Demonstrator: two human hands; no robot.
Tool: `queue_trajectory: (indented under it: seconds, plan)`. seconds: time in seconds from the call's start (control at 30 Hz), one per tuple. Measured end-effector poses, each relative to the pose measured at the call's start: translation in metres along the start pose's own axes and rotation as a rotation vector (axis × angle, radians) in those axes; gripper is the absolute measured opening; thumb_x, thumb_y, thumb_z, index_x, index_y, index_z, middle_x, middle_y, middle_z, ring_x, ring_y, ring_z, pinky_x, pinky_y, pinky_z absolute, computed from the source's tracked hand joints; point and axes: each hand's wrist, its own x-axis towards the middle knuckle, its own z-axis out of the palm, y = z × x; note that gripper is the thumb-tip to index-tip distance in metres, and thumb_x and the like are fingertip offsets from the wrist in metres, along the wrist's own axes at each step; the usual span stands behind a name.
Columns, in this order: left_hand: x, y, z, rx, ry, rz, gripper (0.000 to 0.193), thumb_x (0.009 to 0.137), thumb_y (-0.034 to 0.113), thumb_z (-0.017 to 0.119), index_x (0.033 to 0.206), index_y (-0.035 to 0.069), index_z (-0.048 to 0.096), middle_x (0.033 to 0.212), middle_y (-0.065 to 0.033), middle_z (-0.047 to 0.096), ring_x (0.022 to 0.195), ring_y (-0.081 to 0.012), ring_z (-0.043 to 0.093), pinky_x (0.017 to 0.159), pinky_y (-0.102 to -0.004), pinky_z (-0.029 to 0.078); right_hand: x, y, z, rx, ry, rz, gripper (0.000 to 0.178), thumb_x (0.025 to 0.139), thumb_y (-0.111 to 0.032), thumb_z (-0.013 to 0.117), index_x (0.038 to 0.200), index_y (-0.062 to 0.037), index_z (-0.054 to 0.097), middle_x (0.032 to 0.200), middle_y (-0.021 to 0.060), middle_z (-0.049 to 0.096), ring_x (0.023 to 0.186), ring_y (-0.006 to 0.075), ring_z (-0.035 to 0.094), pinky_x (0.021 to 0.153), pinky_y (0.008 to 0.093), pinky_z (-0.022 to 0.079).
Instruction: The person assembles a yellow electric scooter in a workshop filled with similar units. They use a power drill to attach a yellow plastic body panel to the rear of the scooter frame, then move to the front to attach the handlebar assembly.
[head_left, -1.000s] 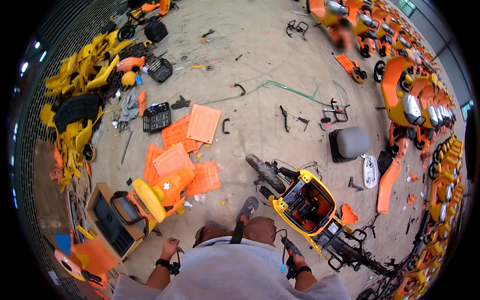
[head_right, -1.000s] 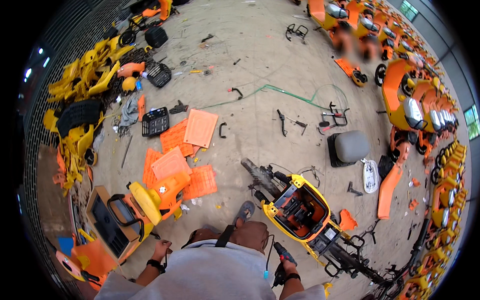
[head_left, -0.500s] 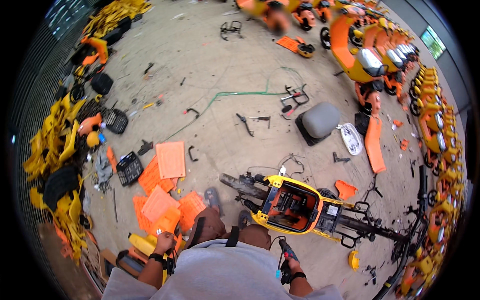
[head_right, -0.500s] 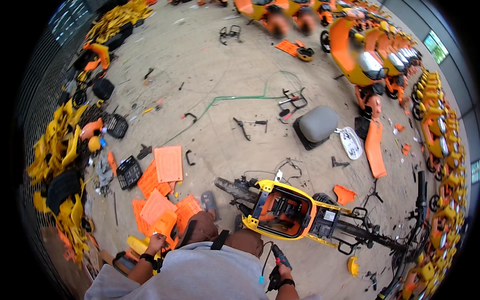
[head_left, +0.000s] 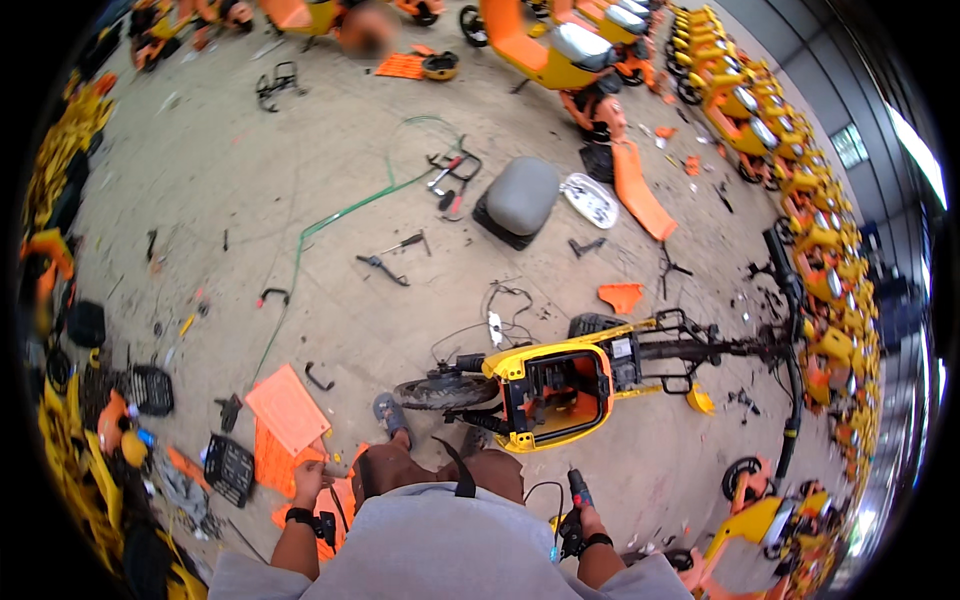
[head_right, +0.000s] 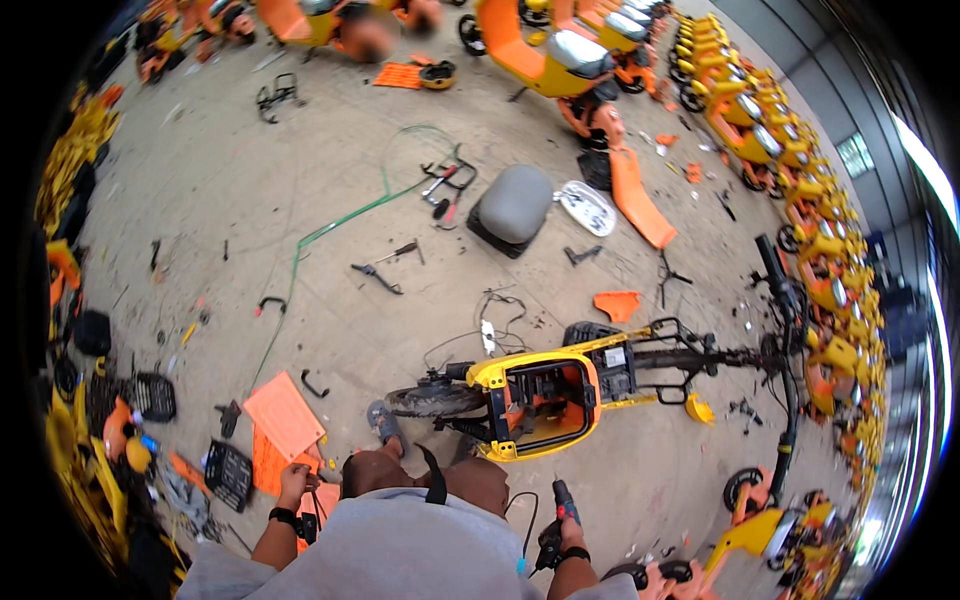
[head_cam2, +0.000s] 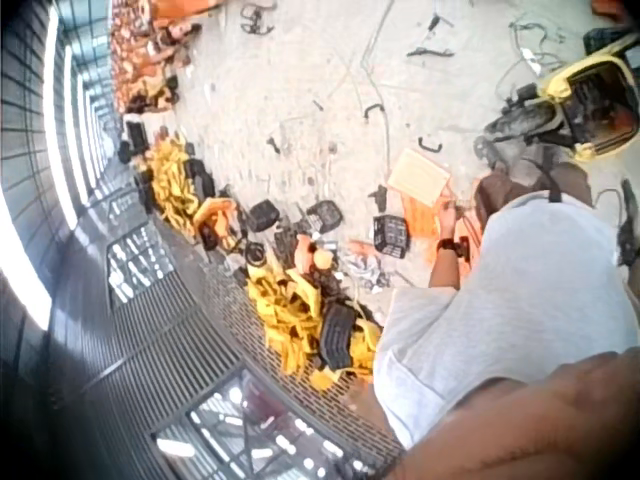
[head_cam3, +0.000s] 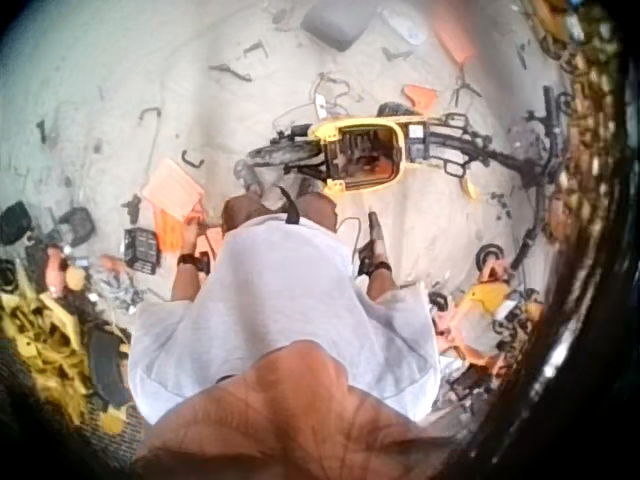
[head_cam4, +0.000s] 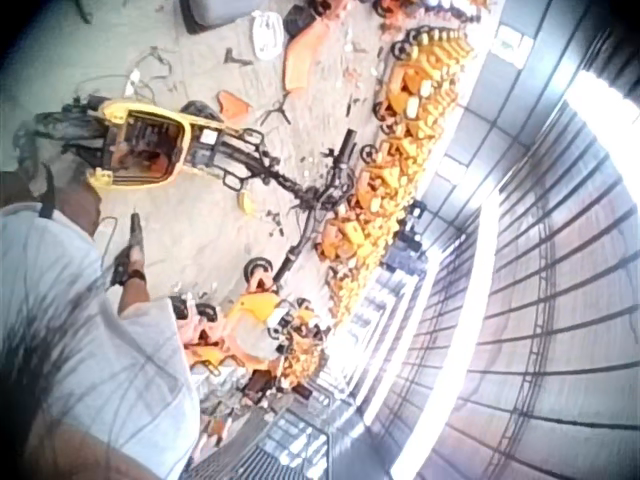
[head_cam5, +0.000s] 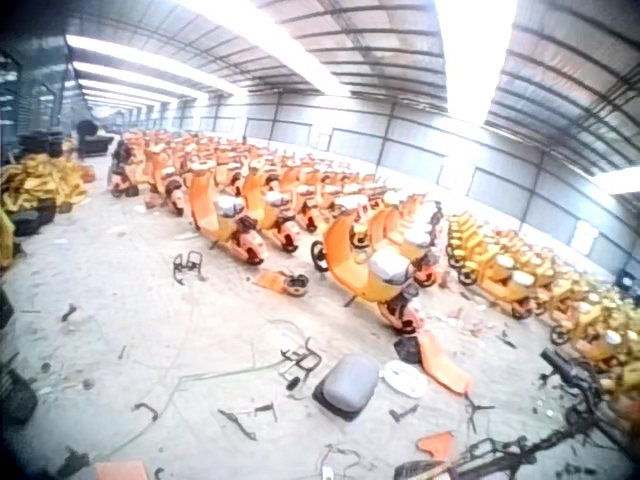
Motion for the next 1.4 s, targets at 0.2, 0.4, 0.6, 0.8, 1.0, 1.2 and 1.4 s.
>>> queue_trajectory:
  seconds: [0.2, 0.4, 0.6, 0.8, 1.0, 1.2, 1.4]
  plan:
    - [0.049, 0.043, -0.026, 0.246, -0.092, -0.069, 0.019, 0.088, 0.011, 0.049, 0.097, -0.004, 0.054, 0.073, -0.0161, 0.063, 0.054, -0.0227, 0.062, 0.045, -0.0322, 0.051, -0.029, 0.008, 0.039, 0.49, 0.106, -0.121, 0.048, 0.074, -0.03, 0.065, 0.108, 0.0032, 0.058, 0.093, 0.0108, 0.061, 0.077, 0.0247, 0.061, 0.069, 0.0359, 0.049]
    - [0.055, 0.101, -0.01, 0.301, -0.138, 0.101, 0.018, 0.088, 0.01, 0.049, 0.097, -0.005, 0.054, 0.072, -0.0165, 0.063, 0.054, -0.022, 0.063, 0.046, -0.0301, 0.051, -0.034, -0.019, 0.089, 0.451, 0.219, -0.32, 0.051, 0.076, -0.029, 0.065, 0.108, 0.01, 0.056, 0.101, 0.0161, 0.062, 0.09, 0.0256, 0.06, 0.083, 0.0327, 0.044]
    - [0.038, 0.118, 0.002, 0.461, -0.247, 0.211, 0.018, 0.088, 0.011, 0.051, 0.092, -0.006, 0.055, 0.071, -0.0169, 0.063, 0.054, -0.0224, 0.063, 0.047, -0.0311, 0.05, -0.028, -0.045, 0.134, 0.365, 0.337, -0.608, 0.05, 0.08, -0.031, 0.063, 0.111, 0.0057, 0.051, 0.096, 0.0208, 0.063, 0.09, 0.0324, 0.061, 0.082, 0.0378, 0.045]
    - [0.007, 0.133, 0.018, 0.78, -0.298, 0.418, 0.017, 0.085, 0.012, 0.056, 0.088, -0.005, 0.057, 0.072, -0.0155, 0.064, 0.057, -0.0214, 0.063, 0.049, -0.0303, 0.05, -0.017, -0.042, 0.149, 0.307, 0.444, -0.628, 0.05, 0.074, -0.031, 0.063, 0.109, 0.0009, 0.046, 0.09, 0.0258, 0.062, 0.088, 0.0436, 0.059, 0.079, 0.0463, 0.045]
    - [0.035, 0.158, 0.033, 0.95, -0.472, 0.371, 0.025, 0.087, 0.017, 0.057, 0.1, -0.004, 0.056, 0.078, -0.0124, 0.063, 0.056, -0.0161, 0.058, 0.051, -0.0275, 0.049, -0.037, -0.049, 0.127, 0.241, 0.428, -0.595, 0.056, 0.07, -0.031, 0.063, 0.112, -0.0006, 0.043, 0.087, 0.0284, 0.061, 0.086, 0.0454, 0.058, 0.077, 0.0492, 0.045]
    - [0.048, 0.182, 0.083, 0.724, -0.468, 0.307, 0.029, 0.088, 0.021, 0.057, 0.105, -0.003, 0.052, 0.077, -0.015, 0.064, 0.055, -0.0167, 0.058, 0.049, -0.0264, 0.049, -0.023, -0.046, 0.11, 0.062, 0.363, -0.612, 0.053, 0.068, -0.03, 0.064, 0.107, -0.0024, 0.04, 0.086, 0.0256, 0.062, 0.083, 0.0442, 0.059, 0.074, 0.0505, 0.046]
    - [0.027, 0.189, 0.101, 0.804, -0.472, 0.395, 0.026, 0.089, 0.02, 0.052, 0.103, -0.003, 0.053, 0.083, -0.017, 0.065, 0.067, -0.021, 0.063, 0.055, -0.0312, 0.052, -0.013, -0.045, 0.102, 0.004, 0.335, -0.587, 0.063, 0.067, -0.032, 0.065, 0.115, -0.0012, 0.038, 0.088, 0.0243, 0.063, 0.084, 0.0415, 0.061, 0.075, 0.0481, 0.048]
